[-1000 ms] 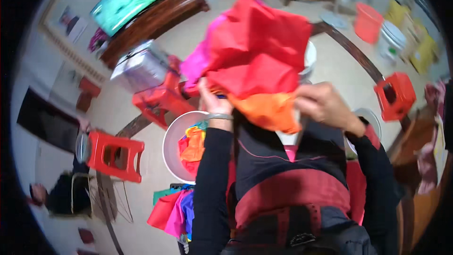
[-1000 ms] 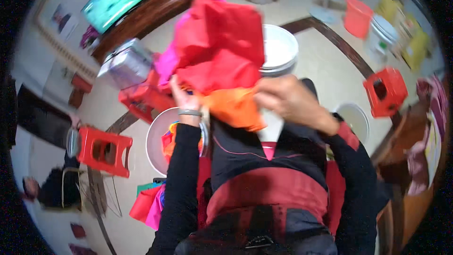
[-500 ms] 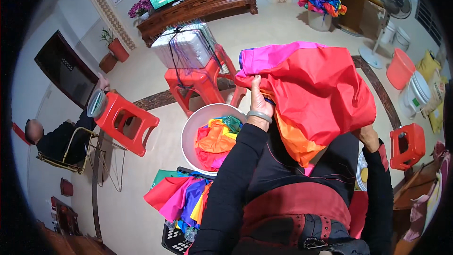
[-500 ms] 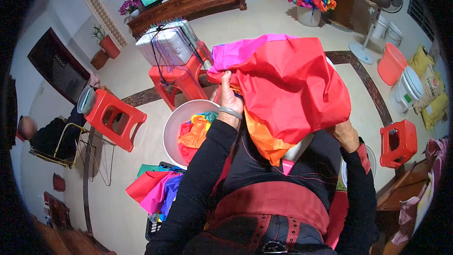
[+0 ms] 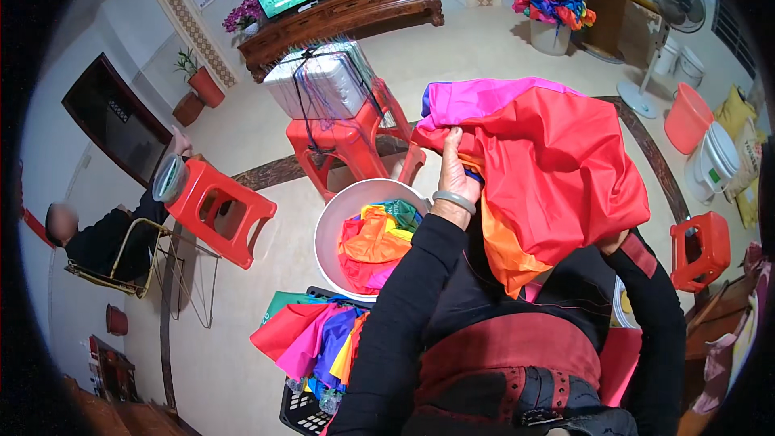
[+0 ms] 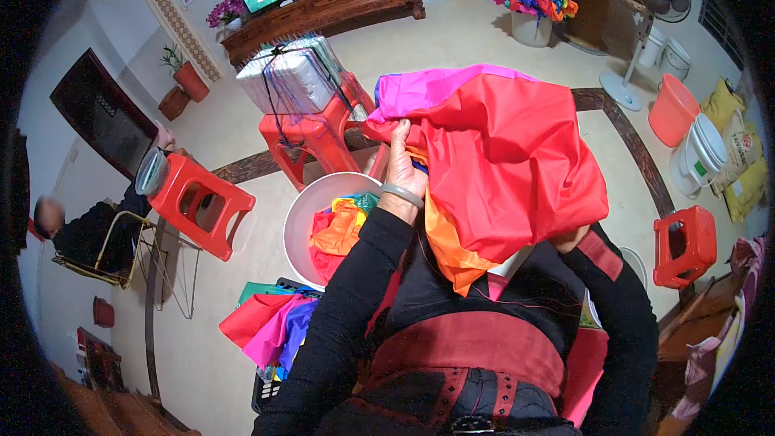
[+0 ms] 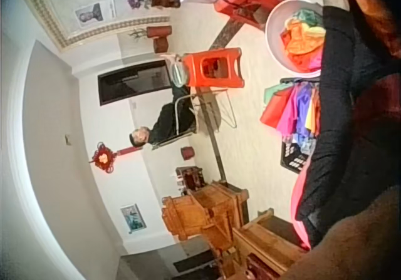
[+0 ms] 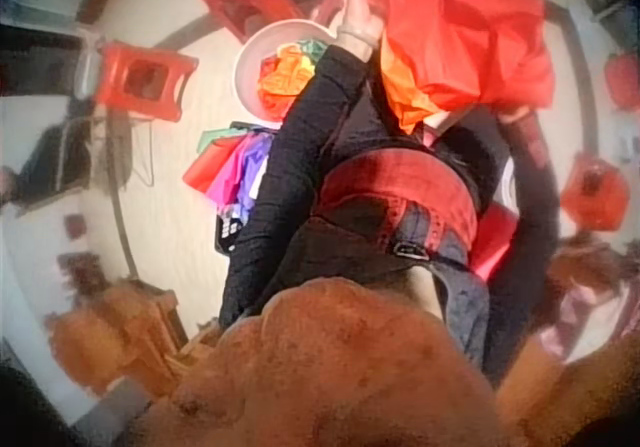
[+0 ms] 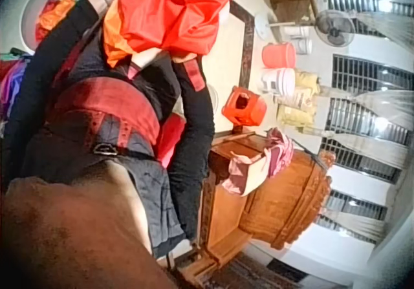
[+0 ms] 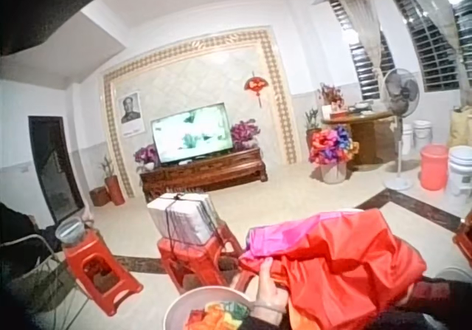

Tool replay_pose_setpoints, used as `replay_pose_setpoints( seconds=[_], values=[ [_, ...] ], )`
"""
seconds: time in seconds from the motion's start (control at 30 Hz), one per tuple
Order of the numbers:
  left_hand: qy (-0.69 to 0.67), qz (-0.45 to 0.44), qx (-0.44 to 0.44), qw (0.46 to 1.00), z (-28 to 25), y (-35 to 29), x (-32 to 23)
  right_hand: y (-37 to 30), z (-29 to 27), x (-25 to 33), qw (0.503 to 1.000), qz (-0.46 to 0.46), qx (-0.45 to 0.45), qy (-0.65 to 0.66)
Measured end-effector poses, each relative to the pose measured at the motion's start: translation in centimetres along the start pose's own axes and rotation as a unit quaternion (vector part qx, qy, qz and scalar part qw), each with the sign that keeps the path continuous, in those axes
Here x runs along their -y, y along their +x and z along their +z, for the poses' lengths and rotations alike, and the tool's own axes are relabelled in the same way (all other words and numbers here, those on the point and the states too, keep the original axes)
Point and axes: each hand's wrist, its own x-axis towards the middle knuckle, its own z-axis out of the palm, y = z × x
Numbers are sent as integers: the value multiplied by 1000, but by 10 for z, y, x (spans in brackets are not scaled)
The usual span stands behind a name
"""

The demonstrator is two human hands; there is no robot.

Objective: Repairing a rainbow-colored umbrella by sewing the fabric back onto the ribs.

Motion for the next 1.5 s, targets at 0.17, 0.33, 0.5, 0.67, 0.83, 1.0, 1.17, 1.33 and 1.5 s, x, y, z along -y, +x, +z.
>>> replay_pose_setpoints(
  seconds=[0.17, 0.33, 0.5, 0.67, 0.83, 1.0, 1.17, 1.33, 1.5],
  values=[
    [-6, -77, -2, 997, -4, 3, -3, 3, 3, 3, 996, 20, 36, 76],
    [17, -112, -28, 993, -3, -1, -4, 6, 6, 10, 985, 31, 73, 152],
    [37, -130, -71, 988, 3, -6, -5, 10, 12, 14, 970, 35, 103, 218],
    [91, -97, 9, 991, -28, 5, -30, 25, 7, 2, 873, 55, 84, 478],
    [224, 94, 13, 970, 24, -11, -67, 105, 18, -30, 888, 115, -67, 440],
    [328, 68, 58, 940, 61, -32, -18, 121, 28, -61, 326, 166, -73, 928],
    [554, -4, 47, 831, 61, -58, 41, 90, 31, 0, 462, 189, -12, 866],
    [607, 2, 43, 794, 44, -55, 44, 85, 35, 34, 498, 153, -15, 853],
    [555, -26, 46, 830, 58, -69, 43, 80, 37, 44, 550, 170, -54, 816]
  ],
)
